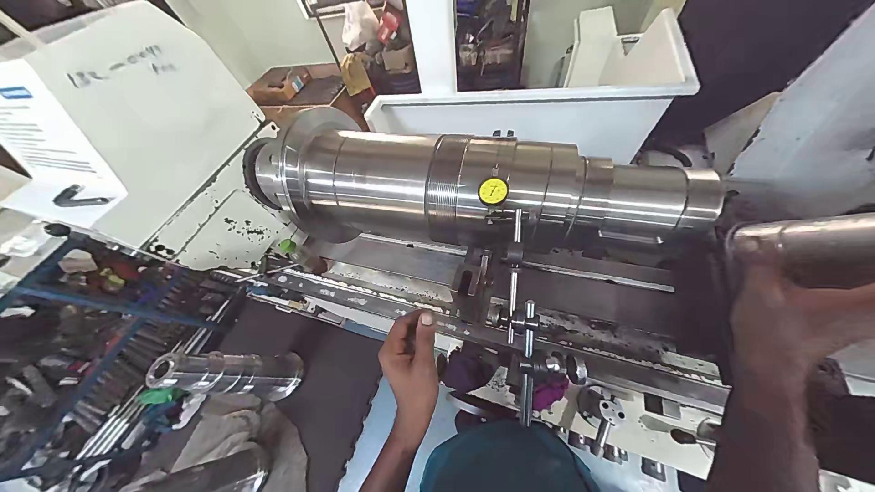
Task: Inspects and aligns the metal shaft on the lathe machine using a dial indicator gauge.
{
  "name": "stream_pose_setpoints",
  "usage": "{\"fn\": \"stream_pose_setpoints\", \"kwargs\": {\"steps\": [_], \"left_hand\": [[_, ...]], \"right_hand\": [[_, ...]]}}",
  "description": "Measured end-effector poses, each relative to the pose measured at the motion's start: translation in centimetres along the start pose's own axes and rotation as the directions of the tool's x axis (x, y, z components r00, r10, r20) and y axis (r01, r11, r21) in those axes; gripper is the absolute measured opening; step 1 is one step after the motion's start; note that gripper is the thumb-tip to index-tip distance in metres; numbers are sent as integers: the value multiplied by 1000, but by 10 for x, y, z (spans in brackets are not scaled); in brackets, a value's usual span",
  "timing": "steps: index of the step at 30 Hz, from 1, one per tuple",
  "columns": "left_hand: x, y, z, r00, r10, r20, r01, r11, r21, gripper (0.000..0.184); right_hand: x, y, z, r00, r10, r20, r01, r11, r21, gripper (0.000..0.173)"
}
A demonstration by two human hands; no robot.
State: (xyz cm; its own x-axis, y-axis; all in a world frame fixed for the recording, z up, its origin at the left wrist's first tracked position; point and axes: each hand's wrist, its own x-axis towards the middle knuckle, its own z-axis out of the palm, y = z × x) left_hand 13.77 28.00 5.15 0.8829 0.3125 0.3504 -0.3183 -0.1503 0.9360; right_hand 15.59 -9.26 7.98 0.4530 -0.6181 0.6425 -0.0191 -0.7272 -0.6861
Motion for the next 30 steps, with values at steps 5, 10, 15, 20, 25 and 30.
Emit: {"fn": "stream_pose_setpoints", "kwargs": {"steps": [5,10,15,20,25,30], "left_hand": [[-15,-12,-23,999,-45,-17,45,999,-5,20],[-32,-19,-32,995,-103,15,103,993,-57,20],[-52,-34,-35,986,-135,98,141,988,-60,19],[-66,-43,-38,972,-188,141,200,977,-72,18],[-73,-43,-53,971,-210,116,213,977,-15,22],[-78,-35,-61,981,-185,62,182,982,49,21]], "right_hand": [[-51,-16,-12,992,-76,104,58,985,163,101],[-115,-20,-26,932,186,311,-238,962,135,109],[-162,-9,-50,884,311,349,-364,927,96,107],[-185,13,-72,844,421,332,-432,901,-44,86],[-183,32,-78,848,333,412,-240,935,-262,46],[-151,23,-54,828,199,524,6,932,-363,50]]}}
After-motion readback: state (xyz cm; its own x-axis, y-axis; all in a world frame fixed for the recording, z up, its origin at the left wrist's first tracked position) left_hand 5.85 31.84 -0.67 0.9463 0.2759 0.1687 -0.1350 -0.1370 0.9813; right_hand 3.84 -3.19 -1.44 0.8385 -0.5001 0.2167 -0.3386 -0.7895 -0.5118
